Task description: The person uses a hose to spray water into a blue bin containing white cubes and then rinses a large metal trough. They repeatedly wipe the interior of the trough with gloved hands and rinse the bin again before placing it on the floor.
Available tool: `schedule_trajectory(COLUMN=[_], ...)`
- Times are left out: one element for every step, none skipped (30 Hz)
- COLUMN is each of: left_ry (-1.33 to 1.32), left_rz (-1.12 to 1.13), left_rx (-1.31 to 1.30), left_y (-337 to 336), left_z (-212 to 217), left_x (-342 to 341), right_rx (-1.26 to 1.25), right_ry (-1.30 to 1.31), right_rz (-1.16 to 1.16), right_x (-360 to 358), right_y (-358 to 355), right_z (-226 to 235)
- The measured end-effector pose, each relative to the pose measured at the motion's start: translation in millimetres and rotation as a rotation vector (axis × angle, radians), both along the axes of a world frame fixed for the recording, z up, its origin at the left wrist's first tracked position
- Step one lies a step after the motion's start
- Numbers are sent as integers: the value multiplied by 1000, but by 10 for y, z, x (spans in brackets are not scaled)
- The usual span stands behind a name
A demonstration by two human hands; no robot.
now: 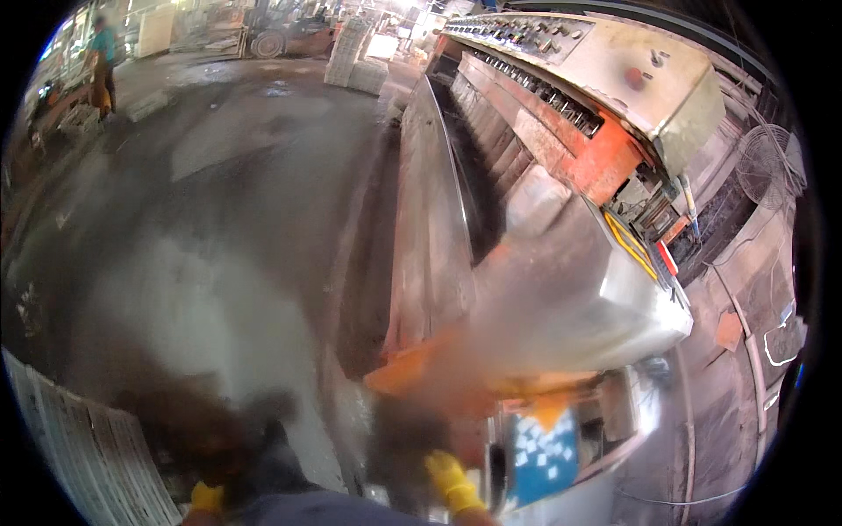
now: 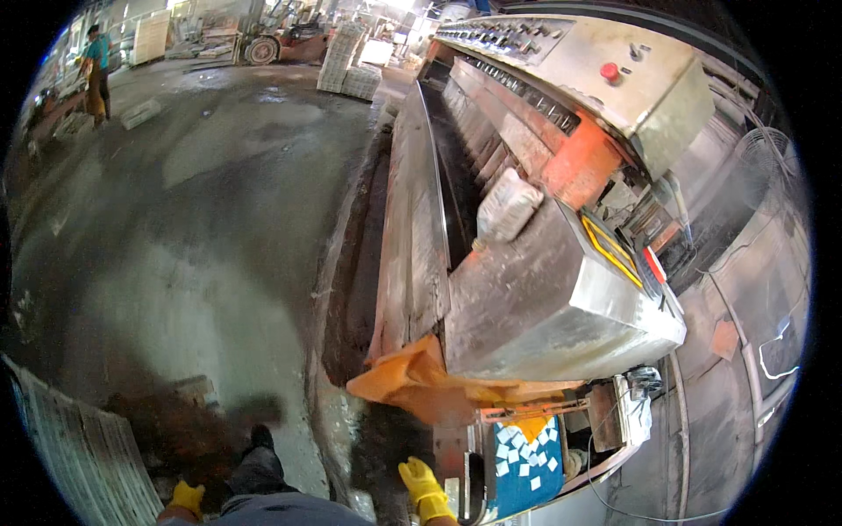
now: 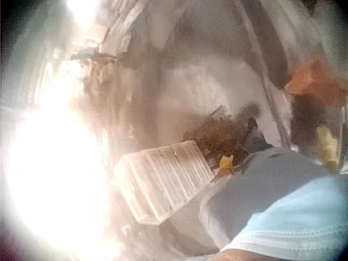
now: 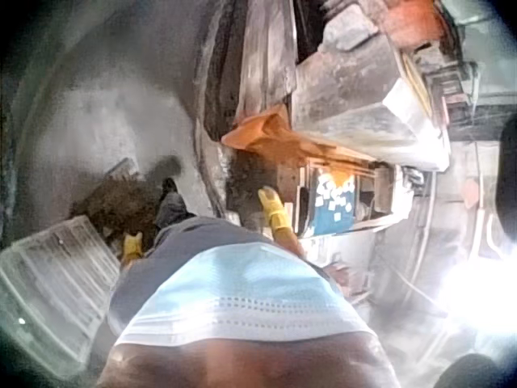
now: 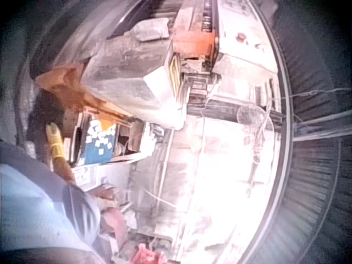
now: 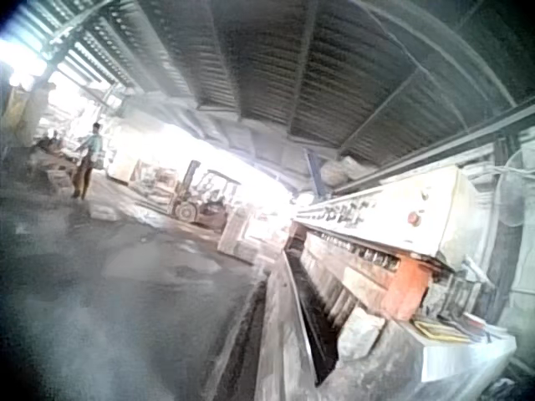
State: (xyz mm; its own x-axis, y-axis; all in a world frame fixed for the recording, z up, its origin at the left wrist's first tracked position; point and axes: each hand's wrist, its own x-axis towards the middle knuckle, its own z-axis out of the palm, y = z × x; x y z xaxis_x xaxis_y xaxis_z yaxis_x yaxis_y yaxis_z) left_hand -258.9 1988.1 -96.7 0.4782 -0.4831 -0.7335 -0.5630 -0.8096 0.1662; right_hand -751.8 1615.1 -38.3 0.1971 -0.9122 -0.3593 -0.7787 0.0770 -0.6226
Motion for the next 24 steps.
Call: schedule_trajectory(left_ry=[-4,1,6,22,39,58,72,86,103,99,86,65,54,48,40,39,22,-9,-42,-59,-128,-150,-227,-571], left_rz=[-6,-35,-60,-88,-114,-138,59,270,479,718,941,897,662,532,451,380,317,259,207,146,97,-17,-146,-428], left_rx=[26,37,39,59,87,116,93,79,64,52,24,-104,-279,-385,-454,-508,-548,-572,-584,-604,-598,-637,-681,-714], left_y=[77,67,37,-74,-187,-313,-689,-1116,-1576,-1825,-2128,-2288,-2416,-2615,-2878,-3149,-3365,-3540,-3622,-3779,-3735,-3935,-4026,-3565], left_z=[-79,-147,-192,-150,-55,39,154,335,508,638,733,608,433,337,288,242,206,177,132,61,18,-196,-430,-768], left_x=[143,252,385,550,728,888,1036,1170,1266,1439,1592,1772,1928,2034,2100,2157,2213,2315,2415,2480,2656,2736,2916,3443], right_rx=[-94,-179,-259,-326,-362,-400,-295,-363,-430,-432,-438,-451,-472,-493,-555,-615,-665,-709,-749,-797,-813,-1016,-1221,-1123], right_ry=[36,60,72,68,57,-38,-93,-72,-41,-58,-56,-62,-58,-51,72,196,236,226,180,169,131,314,492,475], right_rz=[38,61,88,117,152,199,208,220,234,198,147,113,80,52,47,42,20,-24,-80,-136,-171,-145,-132,-173], right_x=[391,679,952,1229,1494,1757,1729,1655,1545,1755,1915,2133,2289,2408,2502,2578,2705,2896,3067,3184,3362,2934,2580,2955], right_y=[-251,-444,-613,-792,-941,-1143,-1422,-1610,-1803,-1956,-2136,-2411,-2721,-3007,-3224,-3411,-3594,-3788,-3929,-4053,-4248,-4749,-5279,-5520], right_z=[239,449,646,810,947,1076,1044,805,588,564,661,821,1004,1156,1294,1439,1572,1752,1993,2269,2351,2025,1697,1572])
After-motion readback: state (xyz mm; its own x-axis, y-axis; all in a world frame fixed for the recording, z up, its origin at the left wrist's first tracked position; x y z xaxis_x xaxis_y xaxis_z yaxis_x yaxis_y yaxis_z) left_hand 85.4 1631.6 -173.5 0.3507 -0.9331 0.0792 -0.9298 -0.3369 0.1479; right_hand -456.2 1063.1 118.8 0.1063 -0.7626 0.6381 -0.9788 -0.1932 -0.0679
